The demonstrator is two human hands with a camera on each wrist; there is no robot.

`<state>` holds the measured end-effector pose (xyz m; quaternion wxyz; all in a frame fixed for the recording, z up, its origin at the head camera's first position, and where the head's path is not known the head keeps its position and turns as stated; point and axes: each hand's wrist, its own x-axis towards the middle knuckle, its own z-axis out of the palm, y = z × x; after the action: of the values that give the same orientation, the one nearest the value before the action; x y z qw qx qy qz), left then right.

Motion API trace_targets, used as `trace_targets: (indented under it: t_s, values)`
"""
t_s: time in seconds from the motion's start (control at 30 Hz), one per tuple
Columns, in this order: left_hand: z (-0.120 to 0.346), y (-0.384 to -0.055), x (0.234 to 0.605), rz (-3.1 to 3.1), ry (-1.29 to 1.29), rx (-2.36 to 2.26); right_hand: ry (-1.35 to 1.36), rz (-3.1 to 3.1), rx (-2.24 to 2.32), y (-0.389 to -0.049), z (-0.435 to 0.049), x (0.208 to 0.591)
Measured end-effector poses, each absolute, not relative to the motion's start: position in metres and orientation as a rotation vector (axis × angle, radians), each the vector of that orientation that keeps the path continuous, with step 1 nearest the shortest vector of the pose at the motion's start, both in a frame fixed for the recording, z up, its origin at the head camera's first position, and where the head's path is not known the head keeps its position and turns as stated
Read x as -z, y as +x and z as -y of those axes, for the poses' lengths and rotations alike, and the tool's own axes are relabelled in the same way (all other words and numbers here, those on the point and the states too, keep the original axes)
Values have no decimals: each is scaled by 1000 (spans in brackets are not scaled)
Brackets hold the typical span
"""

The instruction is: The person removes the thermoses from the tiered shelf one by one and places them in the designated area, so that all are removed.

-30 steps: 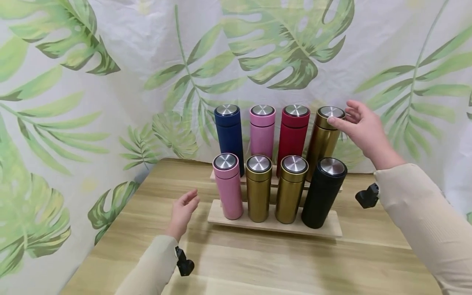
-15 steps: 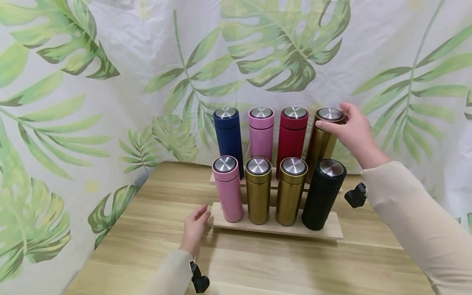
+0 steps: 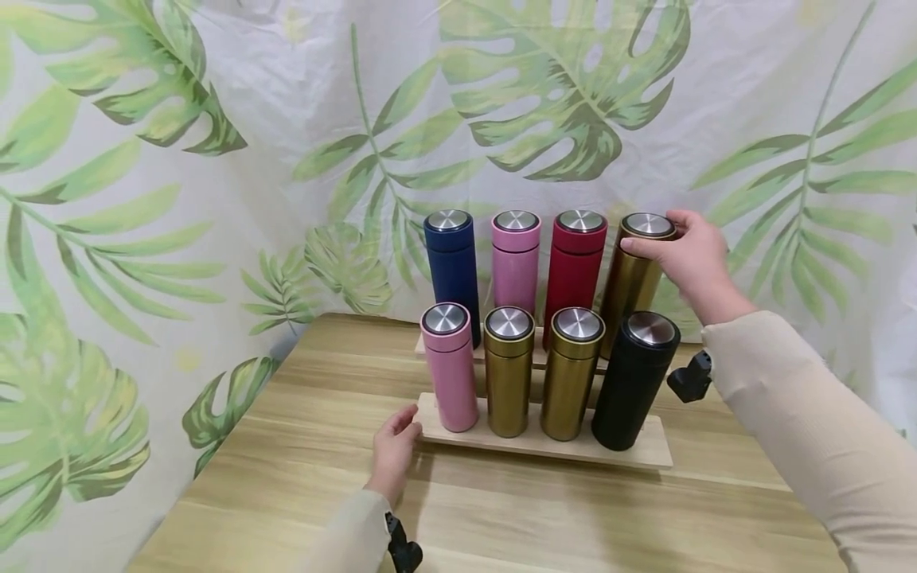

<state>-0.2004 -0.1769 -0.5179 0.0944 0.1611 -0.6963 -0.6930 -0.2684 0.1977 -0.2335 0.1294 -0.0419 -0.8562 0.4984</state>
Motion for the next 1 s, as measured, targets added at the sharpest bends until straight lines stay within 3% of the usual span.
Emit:
trace_targets:
  t_s: [1.0]
  values:
    - [181, -196, 520, 2153, 405, 2125, -219, 2432, -1379, -261, -217, 210]
